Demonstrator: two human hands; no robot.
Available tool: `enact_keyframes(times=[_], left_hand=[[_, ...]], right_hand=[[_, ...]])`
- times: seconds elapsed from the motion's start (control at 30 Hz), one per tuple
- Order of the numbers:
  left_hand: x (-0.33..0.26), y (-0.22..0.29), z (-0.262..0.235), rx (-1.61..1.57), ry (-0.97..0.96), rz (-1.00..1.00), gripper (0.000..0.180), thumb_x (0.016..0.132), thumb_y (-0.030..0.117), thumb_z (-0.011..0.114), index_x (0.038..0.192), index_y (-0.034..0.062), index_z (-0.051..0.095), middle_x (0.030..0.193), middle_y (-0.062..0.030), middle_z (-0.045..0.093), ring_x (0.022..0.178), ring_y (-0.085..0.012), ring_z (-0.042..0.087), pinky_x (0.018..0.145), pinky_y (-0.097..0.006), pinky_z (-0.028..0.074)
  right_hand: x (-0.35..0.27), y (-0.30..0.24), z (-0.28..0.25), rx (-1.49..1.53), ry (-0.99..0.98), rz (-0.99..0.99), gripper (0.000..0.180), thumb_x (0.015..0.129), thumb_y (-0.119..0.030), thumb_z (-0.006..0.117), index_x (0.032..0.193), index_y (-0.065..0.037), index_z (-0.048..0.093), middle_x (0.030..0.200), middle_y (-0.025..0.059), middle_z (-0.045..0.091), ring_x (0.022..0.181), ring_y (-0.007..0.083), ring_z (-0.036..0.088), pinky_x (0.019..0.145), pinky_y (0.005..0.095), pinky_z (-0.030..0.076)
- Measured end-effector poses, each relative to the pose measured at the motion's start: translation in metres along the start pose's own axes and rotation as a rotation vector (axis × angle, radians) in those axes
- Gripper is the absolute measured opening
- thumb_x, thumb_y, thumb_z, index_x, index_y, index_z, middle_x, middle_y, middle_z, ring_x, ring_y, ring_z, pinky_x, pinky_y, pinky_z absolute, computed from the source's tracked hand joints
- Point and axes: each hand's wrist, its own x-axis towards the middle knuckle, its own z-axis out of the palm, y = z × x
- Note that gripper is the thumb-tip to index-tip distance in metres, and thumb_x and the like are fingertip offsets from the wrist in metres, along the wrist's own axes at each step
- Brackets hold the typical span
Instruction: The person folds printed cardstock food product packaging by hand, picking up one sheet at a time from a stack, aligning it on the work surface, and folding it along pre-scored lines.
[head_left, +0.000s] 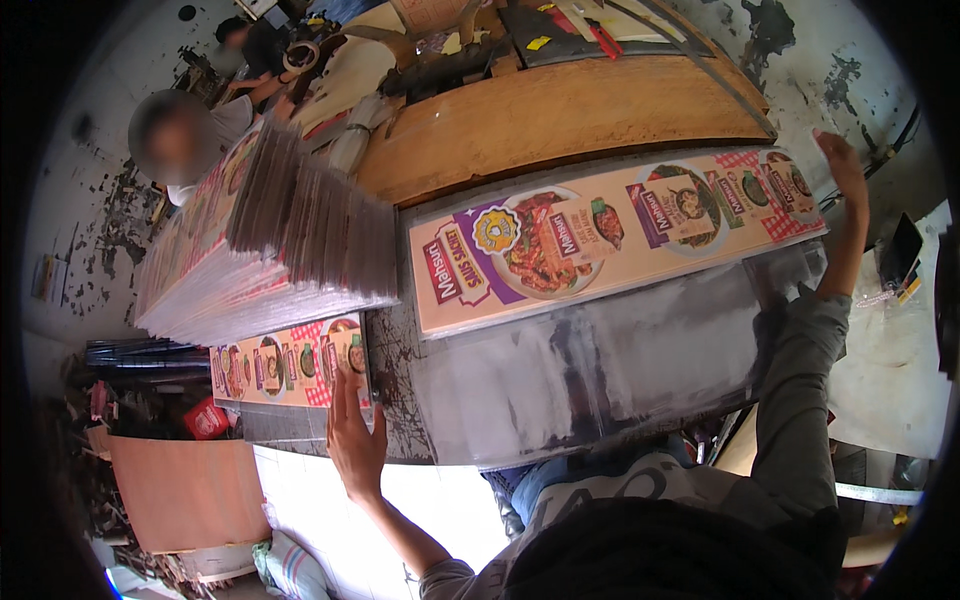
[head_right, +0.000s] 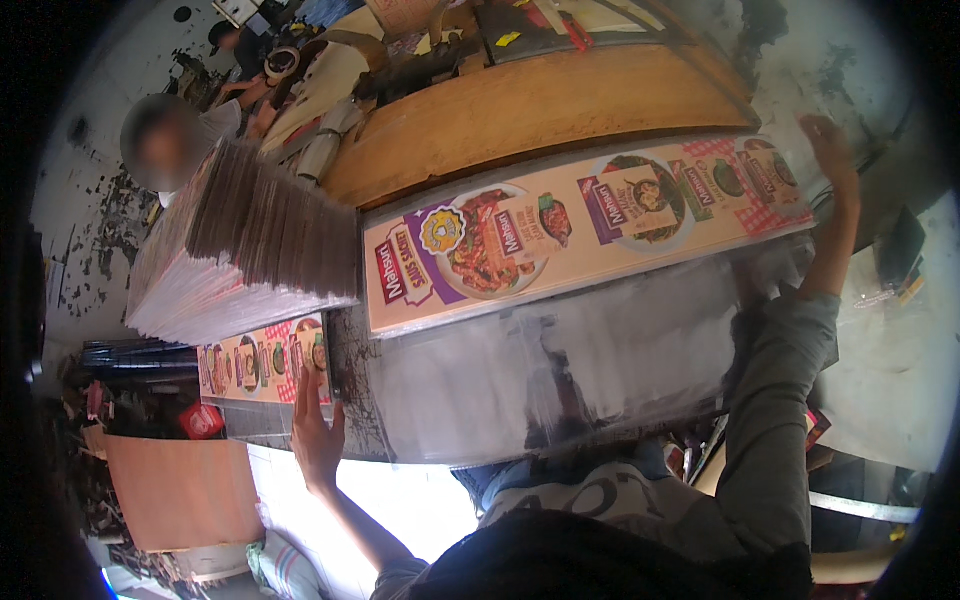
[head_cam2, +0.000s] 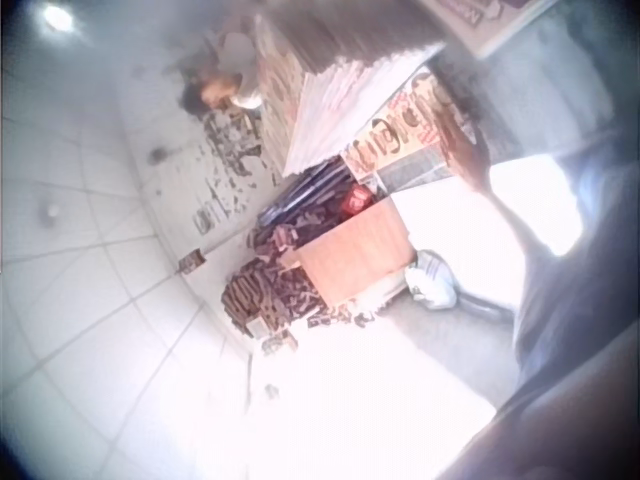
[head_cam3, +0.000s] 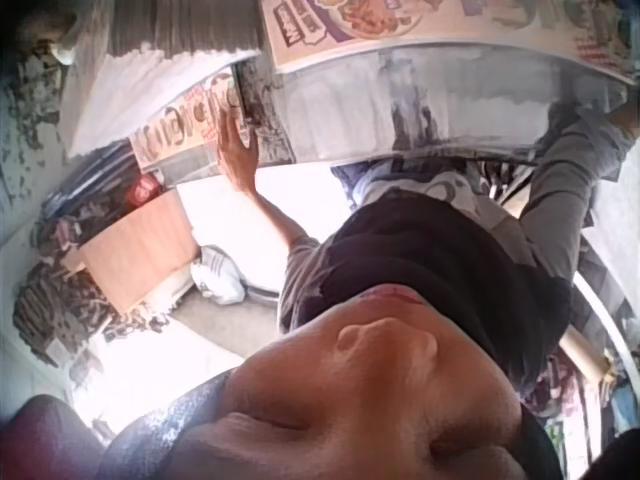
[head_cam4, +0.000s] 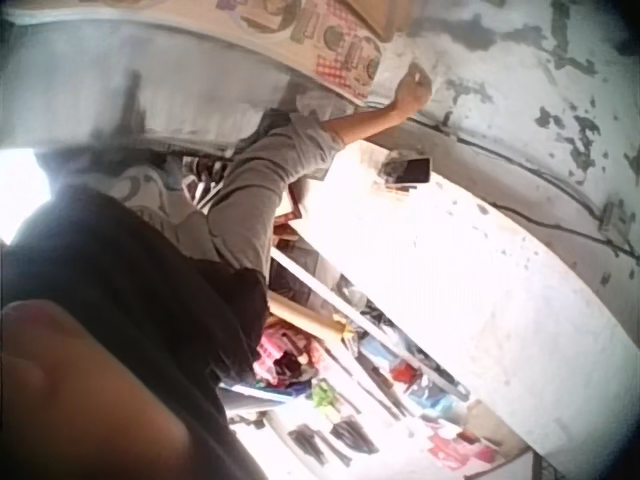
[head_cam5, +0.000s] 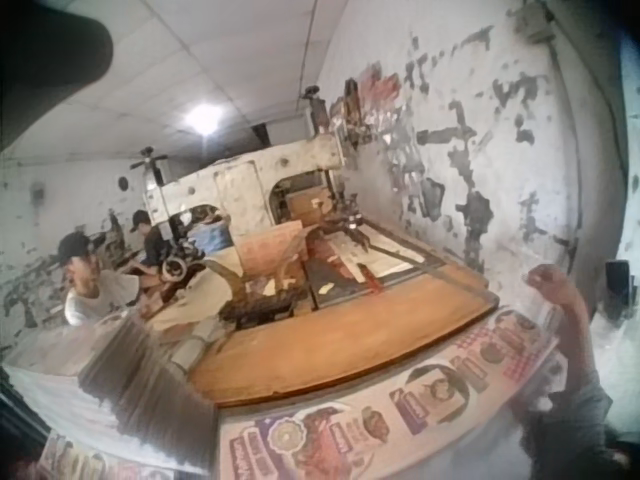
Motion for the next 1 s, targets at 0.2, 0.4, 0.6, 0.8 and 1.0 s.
enact_keyframes(times=[0.2,0.4,0.6,0.8,1.0], left_hand=[[0.001,0.006,0.026,0.045,0.384,0.037,0.038,0.079,-0.001,0.056,0.116,0.0060,0.055,0.118,-0.0126,0.055,0.108,-0.0258,0.054,0.089,-0.039,0.049],[0.003,0.035,0.034,-0.072,0.711,0.164,0.018,0.081,-0.003,0.055,0.093,0.0046,0.065,0.097,-0.0099,0.066,0.093,-0.0232,0.063,0.083,-0.036,0.053],[-0.030,0.063,0.040,-0.187,0.894,0.425,0.011,0.076,-0.006,0.061,0.086,-0.0015,0.065,0.086,-0.0117,0.067,0.083,-0.0230,0.066,0.074,-0.034,0.055],[-0.056,0.115,0.031,-0.463,0.690,0.665,0.014,0.072,-0.009,0.062,0.084,-0.0010,0.064,0.077,-0.0141,0.066,0.078,-0.0239,0.067,0.072,-0.033,0.055],[-0.066,0.121,0.023,-0.515,0.517,0.659,0.014,0.079,0.012,0.064,0.091,0.0047,0.064,0.085,-0.0088,0.067,0.086,-0.0222,0.065,0.088,-0.039,0.046]], right_hand=[[-0.031,-0.112,-0.047,0.195,-0.007,-0.120,0.043,0.088,-0.036,0.054,0.117,-0.005,0.055,0.112,0.0058,0.058,0.104,0.0143,0.052,0.092,0.0275,0.035],[-0.073,-0.225,-0.024,0.518,-0.261,-0.579,0.029,0.086,-0.022,0.057,0.109,-0.003,0.057,0.105,0.0058,0.059,0.101,0.0150,0.055,0.087,0.0285,0.041],[-0.168,-0.352,0.050,0.449,-0.823,-0.884,0.028,0.083,-0.019,0.062,0.101,0.002,0.057,0.091,0.0111,0.065,0.083,0.0223,0.064,0.075,0.0317,0.051],[-0.241,-0.366,0.108,0.888,-1.352,-0.247,0.031,0.087,-0.020,0.058,0.100,0.007,0.052,0.084,0.0154,0.065,0.072,0.0180,0.064,0.060,0.0258,0.053],[-0.259,-0.359,0.110,1.281,-1.150,0.166,0.037,0.083,-0.011,0.061,0.112,0.002,0.043,0.092,0.0129,0.061,0.080,0.0159,0.062,0.060,0.0247,0.054]])
